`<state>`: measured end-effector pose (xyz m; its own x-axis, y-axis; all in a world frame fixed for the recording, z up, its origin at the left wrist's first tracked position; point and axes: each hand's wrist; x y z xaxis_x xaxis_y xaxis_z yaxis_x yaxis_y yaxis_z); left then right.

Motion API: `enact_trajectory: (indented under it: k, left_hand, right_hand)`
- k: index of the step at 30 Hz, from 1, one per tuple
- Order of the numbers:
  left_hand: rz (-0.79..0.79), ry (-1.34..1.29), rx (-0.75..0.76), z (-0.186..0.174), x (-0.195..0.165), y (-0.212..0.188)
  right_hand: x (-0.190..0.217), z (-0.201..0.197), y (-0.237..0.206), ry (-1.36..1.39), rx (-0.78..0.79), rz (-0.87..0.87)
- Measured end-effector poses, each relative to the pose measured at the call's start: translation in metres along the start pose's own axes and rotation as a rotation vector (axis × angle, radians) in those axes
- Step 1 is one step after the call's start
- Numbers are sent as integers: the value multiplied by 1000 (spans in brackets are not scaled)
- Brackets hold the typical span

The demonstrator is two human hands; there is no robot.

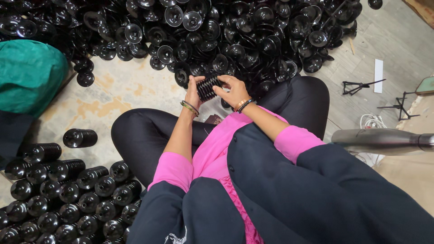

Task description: The person sits on the floor among large piles of black plastic parts, picks up individual pieces, turns them over in both hands, and stacks or sets them aside. The person occasionally fits a ribbed plastic piece onto a round base and places the assembled piece back onto the pile.

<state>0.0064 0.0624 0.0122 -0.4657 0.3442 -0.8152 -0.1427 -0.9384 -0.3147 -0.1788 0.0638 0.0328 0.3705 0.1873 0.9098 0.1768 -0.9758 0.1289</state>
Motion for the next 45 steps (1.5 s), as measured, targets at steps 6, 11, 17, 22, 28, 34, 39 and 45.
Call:
enact_trajectory:
  k: [6,11,17,22,28,34,39,45]
  left_hand:
    - [20,-29,31,2,1,1]
    - [14,-37,14,3,1,2]
    - [46,-45,25,6,1,1]
    - [82,-184,14,4,-7,1]
    - [264,26,-83,1,8,4]
    - [548,540,81,-4,1,-2]
    - [87,769,280,-18,-57,-28]
    - [266,902,378,-41,-86,-26]
  right_hand:
    - [0,5,-4,-52,-32,-150]
    - [4,4,-4,-95,-28,-114]
    - [11,11,-7,-169,-55,-128]
    - [11,-4,10,12,41,-132]
    - [5,-20,19,202,239,94]
    - [15,-36,44,309,294,168]
    - [51,-40,66,-111,431,-369]
    - [79,7,60,-143,446,-578]
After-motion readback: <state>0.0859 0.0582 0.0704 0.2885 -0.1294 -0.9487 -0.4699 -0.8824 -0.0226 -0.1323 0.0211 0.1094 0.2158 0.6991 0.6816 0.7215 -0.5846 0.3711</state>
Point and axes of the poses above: each hand's wrist, its own y-axis towards the middle knuckle, its own z-axis out of the palm, x = y × z, and after that the axes turned 3 degrees about x, right-handed
